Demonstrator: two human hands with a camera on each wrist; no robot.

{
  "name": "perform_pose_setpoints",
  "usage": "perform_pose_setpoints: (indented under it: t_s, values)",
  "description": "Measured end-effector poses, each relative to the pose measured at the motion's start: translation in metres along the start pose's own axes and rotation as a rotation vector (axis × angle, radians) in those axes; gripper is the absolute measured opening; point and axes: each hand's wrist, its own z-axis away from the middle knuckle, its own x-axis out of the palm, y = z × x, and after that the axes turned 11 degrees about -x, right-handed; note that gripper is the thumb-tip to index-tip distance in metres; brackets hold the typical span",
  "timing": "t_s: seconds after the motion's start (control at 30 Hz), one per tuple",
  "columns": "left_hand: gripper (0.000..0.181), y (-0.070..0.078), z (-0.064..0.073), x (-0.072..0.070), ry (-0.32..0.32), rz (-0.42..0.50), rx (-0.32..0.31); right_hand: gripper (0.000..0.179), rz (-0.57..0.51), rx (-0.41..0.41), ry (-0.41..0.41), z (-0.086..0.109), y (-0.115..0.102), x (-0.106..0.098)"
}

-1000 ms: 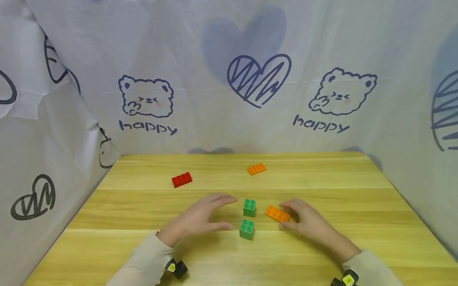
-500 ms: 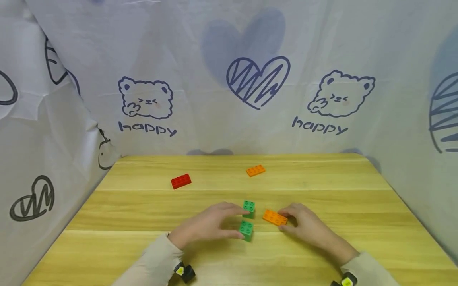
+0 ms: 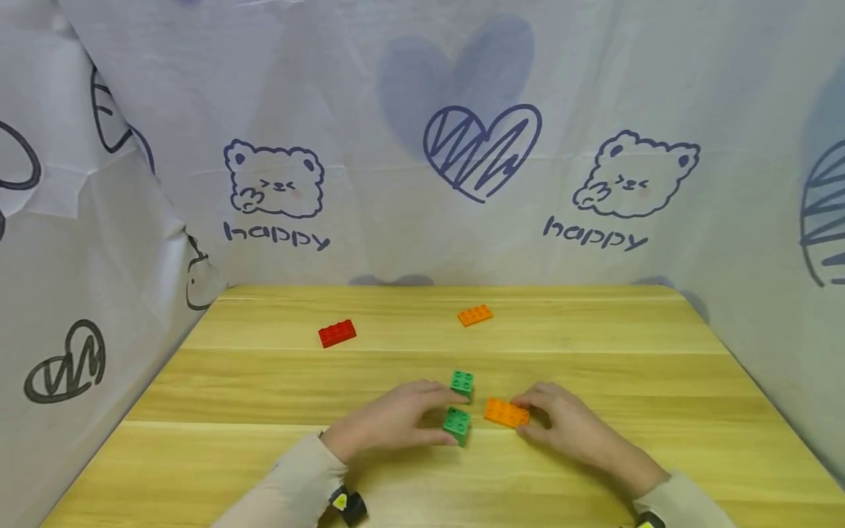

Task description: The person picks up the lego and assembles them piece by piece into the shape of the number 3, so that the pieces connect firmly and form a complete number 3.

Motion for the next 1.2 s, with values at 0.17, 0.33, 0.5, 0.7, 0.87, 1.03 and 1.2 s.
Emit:
perform_pose_setpoints:
  t_s: [0.17, 0.33, 0.5, 0.7, 0.87, 1.03, 1.2]
  values:
    - [0.062, -0.001, -0.002, 0.002, 0.002, -0.011, -0.005, 0.035, -0.013, -0.037, -0.015, 0.000, -0.003, -0.001]
    - [0.060, -0.001, -0.002, 0.004, -0.003, -0.015, -0.027, 0.034, -0.027, -0.089, -0.034, 0.001, -0.006, 0.000]
    - [0.057, 0.000, 0.000, 0.005, -0.007, -0.005, -0.054, 0.036, -0.043, -0.104, -0.058, 0.003, -0.008, 0.003]
    - [0.052, -0.001, 0.000, 0.009, -0.001, 0.008, -0.058, 0.036, -0.050, -0.109, -0.066, 0.003, -0.009, 0.006]
    - [0.050, -0.002, 0.000, 0.013, -0.007, 0.020, -0.069, 0.037, -0.050, -0.101, -0.075, 0.005, -0.009, 0.007]
    - [0.050, -0.003, -0.001, 0.013, -0.004, 0.009, -0.083, 0.038, -0.057, -0.108, -0.073, 0.006, -0.006, 0.006]
    - [0.050, -0.002, -0.002, 0.013, -0.005, 0.003, -0.090, 0.034, -0.064, -0.124, -0.059, 0.006, -0.005, 0.004]
